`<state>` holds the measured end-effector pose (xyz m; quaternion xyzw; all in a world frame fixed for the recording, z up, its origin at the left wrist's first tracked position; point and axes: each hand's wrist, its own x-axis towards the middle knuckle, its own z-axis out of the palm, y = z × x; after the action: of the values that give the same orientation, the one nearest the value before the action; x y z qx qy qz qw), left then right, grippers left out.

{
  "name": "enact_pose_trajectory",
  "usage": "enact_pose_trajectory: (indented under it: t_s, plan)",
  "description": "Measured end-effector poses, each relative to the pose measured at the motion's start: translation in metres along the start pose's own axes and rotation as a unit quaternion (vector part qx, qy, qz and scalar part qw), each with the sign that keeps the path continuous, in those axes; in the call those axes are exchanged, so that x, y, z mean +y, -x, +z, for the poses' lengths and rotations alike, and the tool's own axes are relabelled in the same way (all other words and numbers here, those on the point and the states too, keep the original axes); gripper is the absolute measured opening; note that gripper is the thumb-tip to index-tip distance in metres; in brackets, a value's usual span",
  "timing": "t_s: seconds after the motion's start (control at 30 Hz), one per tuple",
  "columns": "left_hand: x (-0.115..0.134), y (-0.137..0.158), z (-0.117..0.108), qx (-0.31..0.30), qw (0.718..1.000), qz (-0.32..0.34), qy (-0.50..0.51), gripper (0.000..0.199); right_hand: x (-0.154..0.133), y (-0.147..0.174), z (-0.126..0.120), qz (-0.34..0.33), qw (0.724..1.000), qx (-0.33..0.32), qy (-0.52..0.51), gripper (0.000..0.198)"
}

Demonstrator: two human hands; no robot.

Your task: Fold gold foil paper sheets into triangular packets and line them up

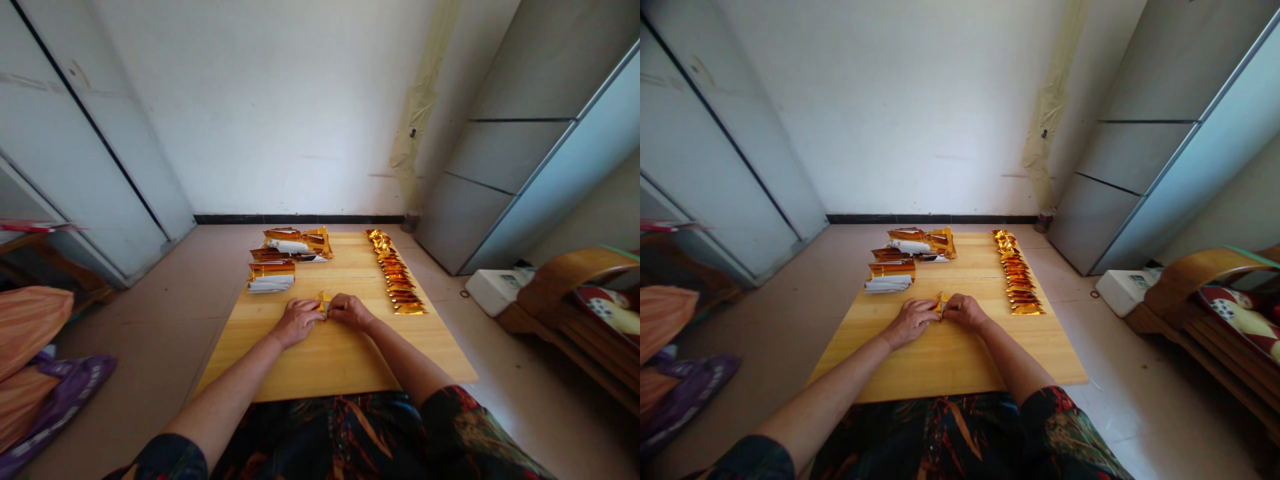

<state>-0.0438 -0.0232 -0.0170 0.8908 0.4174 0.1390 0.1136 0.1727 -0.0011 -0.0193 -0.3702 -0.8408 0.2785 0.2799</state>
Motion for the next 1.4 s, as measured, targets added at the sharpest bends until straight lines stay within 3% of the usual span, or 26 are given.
enact_pose_trajectory:
  t_s: [0.23, 0.57, 0.77, 0.9, 1.13, 1.4]
  plan:
    - [0.001, 0.000, -0.001, -0.006, 1.000, -0.004, 0.007, 0.039, -0.009, -0.009, 0.002, 0.082, 0.994, -0.018, 0.067, 0.006]
    - [-0.001, 0.001, 0.000, -0.011, 1.000, -0.002, 0.016, 0.040, -0.003, -0.008, 0.002, 0.055, 0.996, -0.016, 0.073, 0.006]
    - [-0.002, 0.001, 0.001, -0.011, 1.000, 0.005, 0.011, 0.040, 0.002, -0.002, 0.006, 0.007, 0.999, -0.040, 0.021, 0.011]
    - [-0.003, 0.002, 0.002, -0.011, 1.000, 0.004, 0.010, 0.038, 0.005, 0.003, 0.006, 0.008, 0.999, -0.029, 0.029, 0.012]
    - [-0.005, 0.001, 0.003, -0.017, 1.000, 0.004, 0.001, 0.040, 0.004, 0.000, -0.006, 0.036, 0.995, -0.071, 0.065, 0.009]
    - [-0.002, 0.001, 0.000, -0.017, 1.000, 0.007, 0.009, 0.038, -0.021, -0.008, -0.008, 0.080, 0.975, -0.096, 0.185, 0.010]
